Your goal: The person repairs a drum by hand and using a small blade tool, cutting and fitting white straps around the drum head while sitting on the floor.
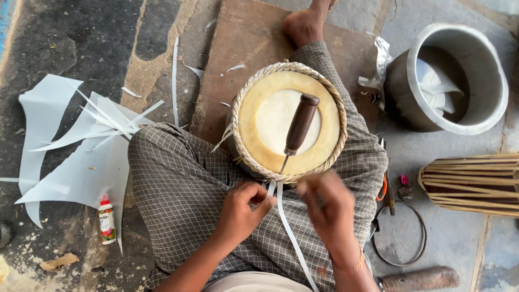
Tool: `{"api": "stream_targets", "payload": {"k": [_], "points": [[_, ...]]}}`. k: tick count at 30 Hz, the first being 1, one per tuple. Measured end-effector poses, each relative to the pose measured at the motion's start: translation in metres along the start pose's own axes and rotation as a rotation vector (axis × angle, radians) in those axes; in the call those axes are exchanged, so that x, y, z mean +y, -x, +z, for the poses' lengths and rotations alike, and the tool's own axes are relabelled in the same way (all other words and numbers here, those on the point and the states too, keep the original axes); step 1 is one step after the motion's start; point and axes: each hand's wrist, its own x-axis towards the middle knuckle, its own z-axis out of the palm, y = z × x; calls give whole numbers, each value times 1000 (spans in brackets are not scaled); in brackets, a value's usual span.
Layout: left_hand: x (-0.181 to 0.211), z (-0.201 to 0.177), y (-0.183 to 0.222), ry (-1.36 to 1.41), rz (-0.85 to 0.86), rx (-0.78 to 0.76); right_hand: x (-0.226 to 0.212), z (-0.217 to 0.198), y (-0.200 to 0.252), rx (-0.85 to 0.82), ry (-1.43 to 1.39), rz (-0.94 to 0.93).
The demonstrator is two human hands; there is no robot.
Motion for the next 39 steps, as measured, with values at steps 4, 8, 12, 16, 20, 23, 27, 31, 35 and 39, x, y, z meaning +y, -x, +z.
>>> {"api": "stream_targets", "payload": {"k": [4, 8, 12, 16, 20, 23, 27, 31, 35, 39], "points": [[18, -12, 13, 377, -282, -142, -1, 19, 35, -450, -109, 199], [26, -18, 16, 331, -225, -92, 14, 48, 45, -444, -164, 88], [19, -22, 17, 593, -90, -100, 25, 49, 41, -546, -291, 382], [1, -19, 17, 936, -208, -138, 34, 24, 38, -747, -835, 912], [-9, -15, 18, 740, -181, -197, 34, 5, 38, -627, -651, 711], [-4, -15, 18, 681, -171, -189, 30, 0, 36, -613, -413, 651], [6, -20, 15, 808, -333, -186, 21, -2, 32, -540, 16, 489], [14, -14, 11, 801, -530, -267, 7, -3, 28, -531, 73, 347], [16, -7, 13, 380, -276, -374, -6, 0, 23, -531, -92, 120], [12, -2, 17, 420, -466, -431, -9, -6, 17, -491, -113, 213]]}}
